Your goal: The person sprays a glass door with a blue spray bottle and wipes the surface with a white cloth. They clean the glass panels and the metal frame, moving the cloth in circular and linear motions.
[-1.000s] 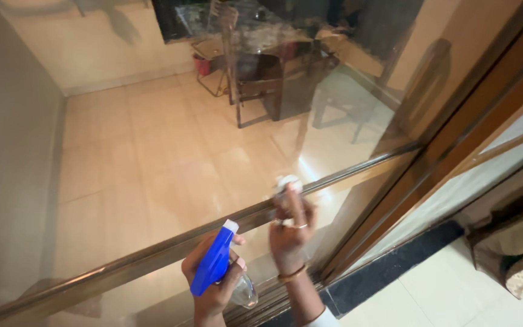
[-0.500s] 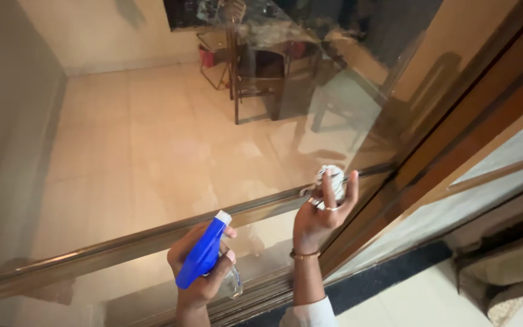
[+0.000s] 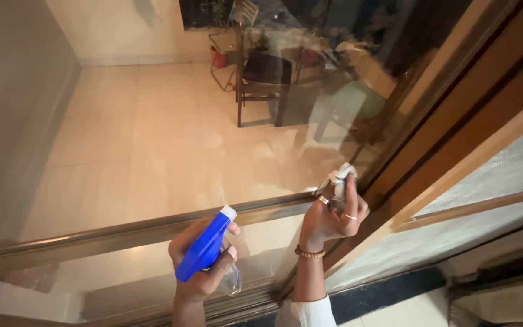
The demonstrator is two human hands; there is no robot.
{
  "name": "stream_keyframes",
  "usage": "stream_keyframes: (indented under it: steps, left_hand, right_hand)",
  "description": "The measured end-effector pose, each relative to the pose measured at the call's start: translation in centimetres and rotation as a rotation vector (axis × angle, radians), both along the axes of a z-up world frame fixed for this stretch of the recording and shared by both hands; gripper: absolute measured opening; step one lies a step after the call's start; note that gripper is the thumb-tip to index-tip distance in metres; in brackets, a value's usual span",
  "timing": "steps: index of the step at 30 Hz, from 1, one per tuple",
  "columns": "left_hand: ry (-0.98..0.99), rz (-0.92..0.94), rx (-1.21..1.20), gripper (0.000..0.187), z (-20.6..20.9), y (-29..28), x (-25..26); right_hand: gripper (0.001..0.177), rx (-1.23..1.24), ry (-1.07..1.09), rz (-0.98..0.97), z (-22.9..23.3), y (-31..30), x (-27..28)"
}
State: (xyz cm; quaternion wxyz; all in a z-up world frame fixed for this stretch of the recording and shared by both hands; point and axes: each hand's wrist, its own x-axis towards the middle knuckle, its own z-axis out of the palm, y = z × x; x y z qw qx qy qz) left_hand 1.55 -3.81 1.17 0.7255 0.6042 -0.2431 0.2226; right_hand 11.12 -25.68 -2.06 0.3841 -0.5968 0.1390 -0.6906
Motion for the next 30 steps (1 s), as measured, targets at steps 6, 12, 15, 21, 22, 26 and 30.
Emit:
stream_keyframes:
  steps: [6,12,15,21,22,26,30]
  left_hand:
    - [0.011,0.026,-0.059,0.043,0.7,-3.1,0.3]
    - [-0.031,0.032,-0.057,0.043,0.7,-4.7,0.4]
    - [0.031,0.029,-0.081,0.041,0.1,-5.3,0.1]
    - [0.077,0.116,-0.060,0.045,-0.2,-5.8,-0.2]
    - [0.095,0.118,-0.066,0.044,-0.4,-5.6,-0.4]
    - [-0.014,0.153,-0.004,0.044,-1.3,-5.1,-0.1]
    - [0.120,0.213,-0.059,0.042,-1.8,-3.8,-0.6]
  right_hand:
    - [0.031,-0.437,0.031,0.205,0.7,4.1,-2.5]
    - [0.022,-0.392,-0.073,0.239,0.0,0.8,-1.1]
    - [0.023,-0.068,-0.247,0.180,-0.5,-2.0,1.5]
    - [0.045,-0.270,0.104,0.133,0.2,1.8,-1.6]
    - [0.049,-0.335,0.088,0.161,0.1,2.9,-1.8]
    - [0.034,-0.604,0.075,0.323,-1.6,5.0,-2.6]
    - [0.035,-0.248,-0.145,0.286,-0.8,3.2,-0.6]
